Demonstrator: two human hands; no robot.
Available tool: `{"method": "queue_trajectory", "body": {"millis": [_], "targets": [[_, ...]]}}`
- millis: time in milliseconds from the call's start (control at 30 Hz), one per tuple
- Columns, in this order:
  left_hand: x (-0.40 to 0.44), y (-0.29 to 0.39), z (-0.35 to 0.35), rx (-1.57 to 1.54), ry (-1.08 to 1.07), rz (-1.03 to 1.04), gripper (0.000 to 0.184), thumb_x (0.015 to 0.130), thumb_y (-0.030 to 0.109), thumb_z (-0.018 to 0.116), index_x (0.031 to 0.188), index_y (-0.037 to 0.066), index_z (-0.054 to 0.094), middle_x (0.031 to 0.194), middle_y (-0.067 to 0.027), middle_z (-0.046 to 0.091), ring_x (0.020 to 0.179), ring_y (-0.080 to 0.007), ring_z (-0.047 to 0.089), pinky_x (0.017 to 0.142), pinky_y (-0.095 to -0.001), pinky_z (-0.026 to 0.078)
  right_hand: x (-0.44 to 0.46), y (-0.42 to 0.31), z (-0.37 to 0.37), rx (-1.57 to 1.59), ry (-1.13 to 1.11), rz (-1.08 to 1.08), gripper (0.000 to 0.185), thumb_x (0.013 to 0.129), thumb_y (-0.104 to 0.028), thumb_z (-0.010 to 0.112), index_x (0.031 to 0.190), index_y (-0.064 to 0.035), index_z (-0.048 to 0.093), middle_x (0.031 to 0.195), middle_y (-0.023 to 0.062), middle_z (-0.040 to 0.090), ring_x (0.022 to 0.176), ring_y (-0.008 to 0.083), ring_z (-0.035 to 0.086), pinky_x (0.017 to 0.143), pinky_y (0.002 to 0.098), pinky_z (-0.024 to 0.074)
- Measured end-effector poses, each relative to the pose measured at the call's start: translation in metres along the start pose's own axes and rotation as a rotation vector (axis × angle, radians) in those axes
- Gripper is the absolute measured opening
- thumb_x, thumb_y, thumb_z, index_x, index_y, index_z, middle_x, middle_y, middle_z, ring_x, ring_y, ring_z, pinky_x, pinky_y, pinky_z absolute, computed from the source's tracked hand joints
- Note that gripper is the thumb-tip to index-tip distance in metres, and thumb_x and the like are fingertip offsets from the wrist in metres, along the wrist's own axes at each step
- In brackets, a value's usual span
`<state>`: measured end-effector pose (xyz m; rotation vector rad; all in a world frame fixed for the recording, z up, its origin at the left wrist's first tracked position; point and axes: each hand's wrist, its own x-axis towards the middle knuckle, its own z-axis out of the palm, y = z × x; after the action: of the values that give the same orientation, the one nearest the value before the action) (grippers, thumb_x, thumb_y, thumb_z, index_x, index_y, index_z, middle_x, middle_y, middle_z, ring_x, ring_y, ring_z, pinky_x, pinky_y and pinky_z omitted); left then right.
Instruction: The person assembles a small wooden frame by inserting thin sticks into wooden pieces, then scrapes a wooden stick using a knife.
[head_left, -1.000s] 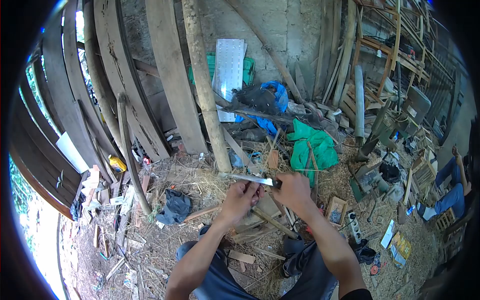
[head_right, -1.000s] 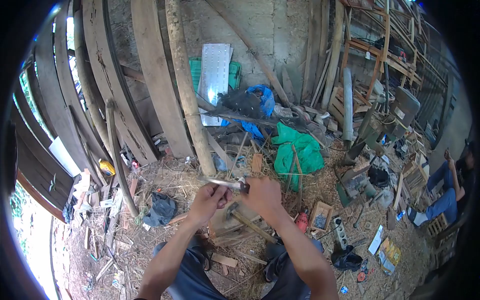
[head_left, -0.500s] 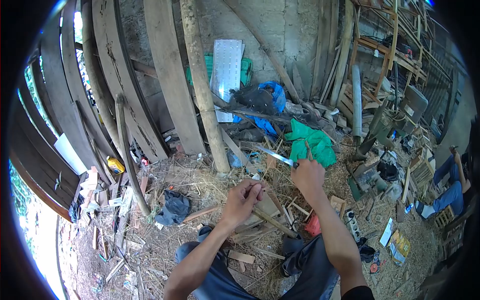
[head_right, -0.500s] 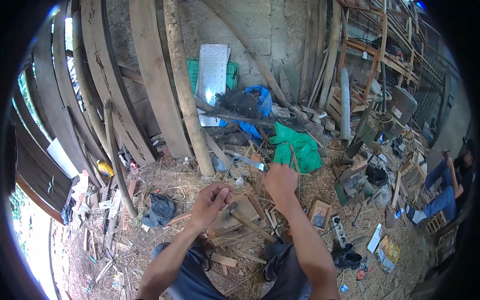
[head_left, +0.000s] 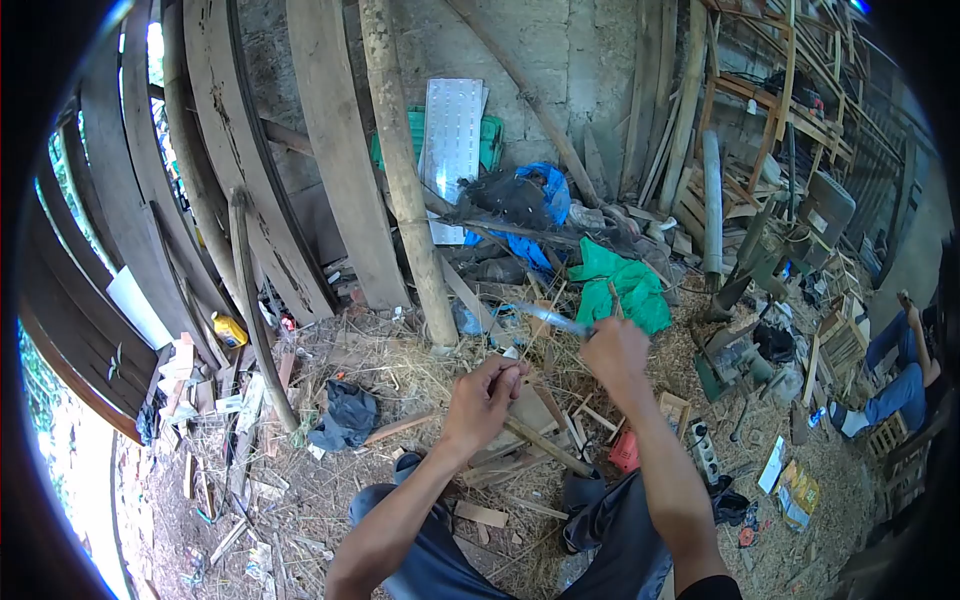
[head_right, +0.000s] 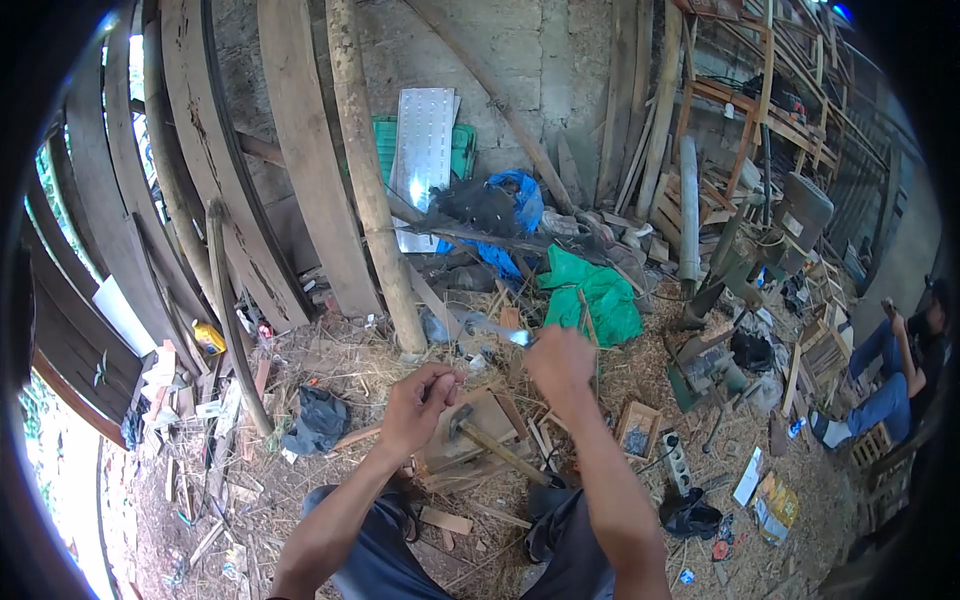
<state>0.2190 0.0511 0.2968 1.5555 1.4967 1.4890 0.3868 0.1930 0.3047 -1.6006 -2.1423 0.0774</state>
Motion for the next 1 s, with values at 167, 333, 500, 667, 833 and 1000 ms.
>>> {"method": "queue_trajectory", "body": {"millis": [167, 333, 500, 667, 833, 1000], "targets": [[-0.010, 0.003, -0.011, -0.063, -0.051, -0.067, 0.017, 0.098, 0.010, 0.046, 0.101, -0.002, 0.058, 0.068, 0.0008, 0.050, 0.060, -0.0048, 0.043, 0.055, -0.0206, 0.037, 0.020, 0.051, 0.002, 0.005, 0.097, 0.212, 0.021, 0.075, -0.023, 0.066, 0.078, -0.0035, 0.071, 0.077, 0.0217, 0.067, 0.072, 0.0377, 0.067, 0.067, 0.0454, 0.0546], [0.000, -0.007, -0.012, -0.401, -0.068, -0.202, 0.019, 0.101, 0.017, 0.042, 0.102, 0.001, 0.052, 0.064, 0.0046, 0.037, 0.055, -0.0037, 0.031, 0.050, -0.0207, 0.028, -0.001, 0.018, -0.008, 0.286, 0.068, 0.058, 0.021, 0.075, -0.025, 0.067, 0.080, -0.0056, 0.072, 0.076, 0.0221, 0.066, 0.070, 0.0385, 0.066, 0.066, 0.0463, 0.0537], [0.002, -0.003, -0.003, -0.432, -0.114, -0.210, 0.018, 0.102, 0.020, 0.040, 0.101, 0.004, 0.049, 0.063, 0.0060, 0.030, 0.053, -0.0039, 0.027, 0.049, -0.0211, 0.024, -0.025, -0.023, 0.000, 0.123, 0.016, -0.309, 0.015, 0.072, -0.022, 0.066, 0.075, -0.0079, 0.071, 0.069, 0.0201, 0.065, 0.064, 0.0368, 0.065, 0.062, 0.0445, 0.0526], [0.003, -0.006, 0.002, -0.394, -0.114, -0.209, 0.019, 0.102, 0.019, 0.040, 0.098, 0.005, 0.051, 0.062, 0.0062, 0.032, 0.053, -0.0029, 0.029, 0.048, -0.0211, 0.027, -0.013, -0.015, 0.000, 0.068, 0.031, -0.187, 0.013, 0.072, -0.018, 0.063, 0.075, -0.0085, 0.071, 0.071, 0.0200, 0.065, 0.064, 0.0367, 0.065, 0.061, 0.0443, 0.0524], [-0.003, -0.005, 0.001, -0.464, -0.148, -0.291, 0.018, 0.102, 0.019, 0.039, 0.097, 0.005, 0.050, 0.061, 0.0056, 0.032, 0.052, -0.0036, 0.029, 0.047, -0.0217, 0.027, 0.007, 0.013, 0.001, 0.006, 0.073, -0.008, 0.017, 0.075, -0.021, 0.063, 0.075, -0.0059, 0.071, 0.073, 0.0212, 0.066, 0.068, 0.0378, 0.066, 0.064, 0.0460, 0.0533], [-0.001, 0.000, -0.009, -0.618, -0.126, -0.494, 0.019, 0.102, 0.019, 0.037, 0.097, 0.005, 0.049, 0.060, 0.0045, 0.032, 0.050, -0.0051, 0.026, 0.045, -0.0225, 0.024, 0.013, 0.043, -0.002, 0.050, 0.145, 0.138, 0.020, 0.075, -0.024, 0.066, 0.077, -0.0050, 0.071, 0.074, 0.0225, 0.066, 0.069, 0.0378, 0.066, 0.065, 0.0462, 0.0542]]}}
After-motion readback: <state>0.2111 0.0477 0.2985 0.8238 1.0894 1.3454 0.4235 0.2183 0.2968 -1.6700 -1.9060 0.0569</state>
